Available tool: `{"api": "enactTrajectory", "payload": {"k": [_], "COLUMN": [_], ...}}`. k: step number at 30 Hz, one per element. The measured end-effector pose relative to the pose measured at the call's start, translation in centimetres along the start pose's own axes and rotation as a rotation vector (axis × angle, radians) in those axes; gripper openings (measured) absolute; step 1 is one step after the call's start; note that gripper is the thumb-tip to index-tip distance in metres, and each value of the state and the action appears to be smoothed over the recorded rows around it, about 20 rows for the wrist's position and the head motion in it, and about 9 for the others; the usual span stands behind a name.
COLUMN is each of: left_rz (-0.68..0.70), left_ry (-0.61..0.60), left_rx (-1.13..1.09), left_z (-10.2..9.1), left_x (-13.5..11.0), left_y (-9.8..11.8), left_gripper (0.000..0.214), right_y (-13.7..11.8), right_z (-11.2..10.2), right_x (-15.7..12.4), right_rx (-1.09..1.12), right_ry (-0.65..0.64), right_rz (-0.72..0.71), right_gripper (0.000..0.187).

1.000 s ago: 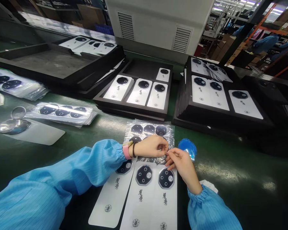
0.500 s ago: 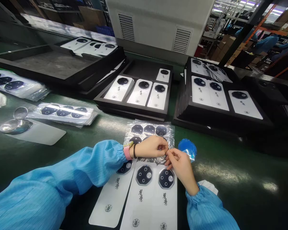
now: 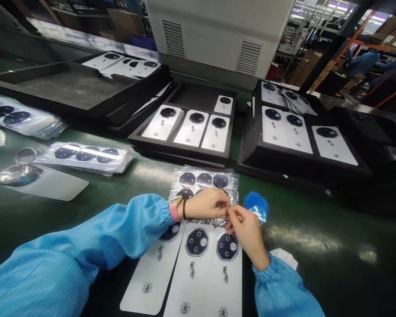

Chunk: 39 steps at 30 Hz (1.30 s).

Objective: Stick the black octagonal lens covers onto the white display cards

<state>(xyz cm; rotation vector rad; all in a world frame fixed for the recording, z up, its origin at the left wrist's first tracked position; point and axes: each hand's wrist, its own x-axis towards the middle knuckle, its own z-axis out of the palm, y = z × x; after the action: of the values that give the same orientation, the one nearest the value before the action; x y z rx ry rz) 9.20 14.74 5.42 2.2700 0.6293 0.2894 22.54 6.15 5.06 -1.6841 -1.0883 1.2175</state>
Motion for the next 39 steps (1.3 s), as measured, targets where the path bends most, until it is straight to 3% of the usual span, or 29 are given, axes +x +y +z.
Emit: {"api": "enactTrajectory", "payload": {"k": [39], "left_rz": [-0.001], "left_ry": [0.023], "left_rx": [-0.049], "left_z": [-0.1], "left_x": [-0.1], "left_y": [-0.2], "left_gripper": [0.013], "right_y": [-0.4], "right_z": [-1.1], "right_x": [0.0], "right_rx": [-0.067], "right_ry": [0.025], "right_rz": [-0.061], "right_gripper": [0.056]}}
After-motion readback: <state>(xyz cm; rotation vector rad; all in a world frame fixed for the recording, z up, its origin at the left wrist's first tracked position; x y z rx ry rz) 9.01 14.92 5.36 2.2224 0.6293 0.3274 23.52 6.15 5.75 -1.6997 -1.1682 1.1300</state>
